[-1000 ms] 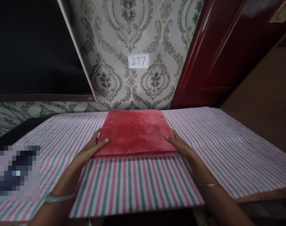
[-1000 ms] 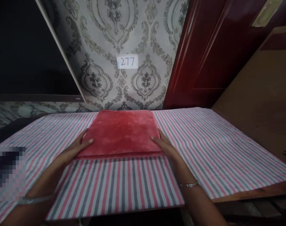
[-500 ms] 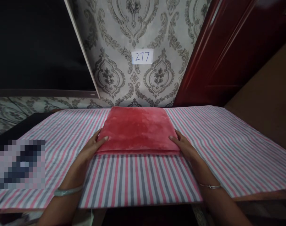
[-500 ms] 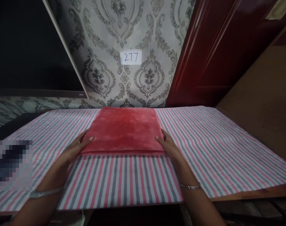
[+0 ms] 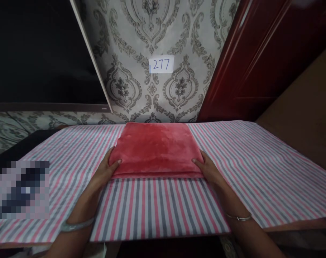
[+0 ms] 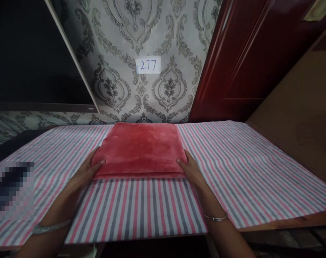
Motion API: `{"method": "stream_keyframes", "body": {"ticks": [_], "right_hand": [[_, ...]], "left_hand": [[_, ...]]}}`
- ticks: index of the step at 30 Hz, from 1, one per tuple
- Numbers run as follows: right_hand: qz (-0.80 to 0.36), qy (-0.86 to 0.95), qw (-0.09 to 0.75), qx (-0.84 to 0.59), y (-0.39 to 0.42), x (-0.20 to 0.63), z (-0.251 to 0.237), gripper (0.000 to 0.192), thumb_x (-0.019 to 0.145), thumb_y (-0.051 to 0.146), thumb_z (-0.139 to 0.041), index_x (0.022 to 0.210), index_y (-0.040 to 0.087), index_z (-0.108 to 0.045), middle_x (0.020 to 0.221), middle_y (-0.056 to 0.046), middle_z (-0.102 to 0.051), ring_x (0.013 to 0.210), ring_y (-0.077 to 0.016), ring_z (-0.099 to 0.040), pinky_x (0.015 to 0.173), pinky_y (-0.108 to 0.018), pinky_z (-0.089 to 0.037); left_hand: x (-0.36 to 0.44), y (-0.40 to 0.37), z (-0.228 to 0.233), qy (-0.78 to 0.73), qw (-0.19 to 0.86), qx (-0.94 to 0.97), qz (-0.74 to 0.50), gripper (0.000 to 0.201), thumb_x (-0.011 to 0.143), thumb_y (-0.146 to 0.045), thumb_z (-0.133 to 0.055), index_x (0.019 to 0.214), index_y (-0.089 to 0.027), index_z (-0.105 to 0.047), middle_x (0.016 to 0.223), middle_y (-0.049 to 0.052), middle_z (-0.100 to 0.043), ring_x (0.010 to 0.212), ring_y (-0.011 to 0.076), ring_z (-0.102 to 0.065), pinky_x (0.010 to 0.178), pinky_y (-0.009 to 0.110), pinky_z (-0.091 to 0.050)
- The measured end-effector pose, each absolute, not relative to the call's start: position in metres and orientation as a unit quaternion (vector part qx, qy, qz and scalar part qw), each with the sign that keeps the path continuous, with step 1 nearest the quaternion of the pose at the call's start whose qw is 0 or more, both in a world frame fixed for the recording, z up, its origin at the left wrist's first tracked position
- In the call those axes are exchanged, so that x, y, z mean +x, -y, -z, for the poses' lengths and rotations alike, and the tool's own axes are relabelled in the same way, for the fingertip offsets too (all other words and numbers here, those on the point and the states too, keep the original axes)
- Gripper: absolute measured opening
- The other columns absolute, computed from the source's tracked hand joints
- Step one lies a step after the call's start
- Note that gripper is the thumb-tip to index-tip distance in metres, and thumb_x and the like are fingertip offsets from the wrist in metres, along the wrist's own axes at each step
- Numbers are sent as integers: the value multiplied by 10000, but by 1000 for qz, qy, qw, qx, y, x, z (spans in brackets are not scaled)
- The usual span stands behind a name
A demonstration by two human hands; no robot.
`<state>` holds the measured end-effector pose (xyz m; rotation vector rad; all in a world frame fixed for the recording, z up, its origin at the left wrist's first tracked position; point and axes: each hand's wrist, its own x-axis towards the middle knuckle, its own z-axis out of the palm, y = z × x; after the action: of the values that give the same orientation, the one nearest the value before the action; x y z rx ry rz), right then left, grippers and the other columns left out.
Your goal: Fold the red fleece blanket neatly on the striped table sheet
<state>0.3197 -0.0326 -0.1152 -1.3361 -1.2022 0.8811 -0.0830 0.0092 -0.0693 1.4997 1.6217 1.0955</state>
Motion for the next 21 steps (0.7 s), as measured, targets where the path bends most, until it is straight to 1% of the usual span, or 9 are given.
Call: {"method": "stream_keyframes", "body": {"ticks": [4, 6, 7, 9, 11, 12, 14, 17, 21], "right_hand": [[-390, 506, 522, -565, 37, 323, 111, 696, 781, 533, -677, 1365, 185, -530, 1322, -123, -650, 1196, -289, -626, 1011, -452, -509], [-347, 514, 496, -608, 38, 327, 106, 772, 794, 588, -638, 1418, 159, -485, 1257, -146, -675, 1111, -302, -664, 937, -467, -545], [-299, 525, 483, -633, 38, 328, 101, 806, 807, 606, -608, 1448, 143, -456, 1236, -163, -677, 1083, -313, -669, 915, -485, -549], [-169, 572, 461, -658, 34, 324, 88, 808, 849, 609, -539, 1483, 121, -422, 1277, -197, -645, 1134, -340, -633, 952, -535, -515], [-59, 651, 421, -628, 26, 308, 70, 717, 907, 556, -473, 1483, 130, -439, 1403, -203, -562, 1286, -346, -531, 1063, -552, -431], [-25, 692, 388, -608, 22, 296, 60, 658, 936, 517, -445, 1481, 147, -451, 1465, -188, -514, 1356, -336, -466, 1114, -546, -378], [0, 751, 300, -588, 12, 267, 42, 577, 981, 439, -402, 1496, 183, -446, 1558, -151, -419, 1443, -321, -360, 1169, -545, -291], [2, 773, 187, -606, 0, 230, 31, 567, 1008, 401, -408, 1549, 233, -371, 1644, -112, -264, 1511, -344, -212, 1184, -596, -194], [-25, 765, 126, -631, -10, 216, 47, 568, 1006, 468, -443, 1545, 300, -379, 1649, -78, -255, 1517, -368, -174, 1175, -629, -156]], "left_hand": [[-85, -3, 60, -621, 386, 541, -416, 858, 770, -511, -713, 1515, -231, -393, 1490, 140, -531, 1345, 308, -530, 1124, 452, -437], [-90, -2, 53, -646, 381, 536, -388, 937, 775, -570, -692, 1552, -197, -326, 1437, 190, -563, 1259, 339, -600, 1043, 494, -506], [-92, -2, 48, -664, 343, 549, -376, 973, 777, -597, -673, 1565, -169, -295, 1425, 215, -562, 1235, 360, -613, 1020, 528, -514], [-90, -5, 38, -671, 203, 612, -366, 986, 800, -624, -616, 1574, -127, -259, 1468, 246, -505, 1292, 397, -558, 1051, 590, -465], [-74, -9, 28, -616, 65, 702, -353, 900, 858, -596, -542, 1567, -111, -272, 1546, 232, -422, 1414, 379, -429, 1144, 583, -364], [-61, -12, 23, -578, 24, 745, -333, 838, 892, -571, -502, 1559, -110, -290, 1572, 217, -394, 1460, 356, -364, 1180, 561, -316], [-30, -18, 17, -534, -1, 805, -259, 735, 947, -524, -433, 1543, -106, -332, 1595, 197, -367, 1496, 327, -298, 1209, 533, -270], [11, -27, 18, -533, -23, 833, -144, 677, 969, -504, -424, 1545, -154, -362, 1629, 166, -308, 1524, 347, -206, 1218, 578, -196], [27, -33, 36, -557, -23, 829, -52, 629, 956, -525, -461, 1524, -257, -426, 1629, 124, -320, 1504, 435, -204, 1174, 688, -150]]}}
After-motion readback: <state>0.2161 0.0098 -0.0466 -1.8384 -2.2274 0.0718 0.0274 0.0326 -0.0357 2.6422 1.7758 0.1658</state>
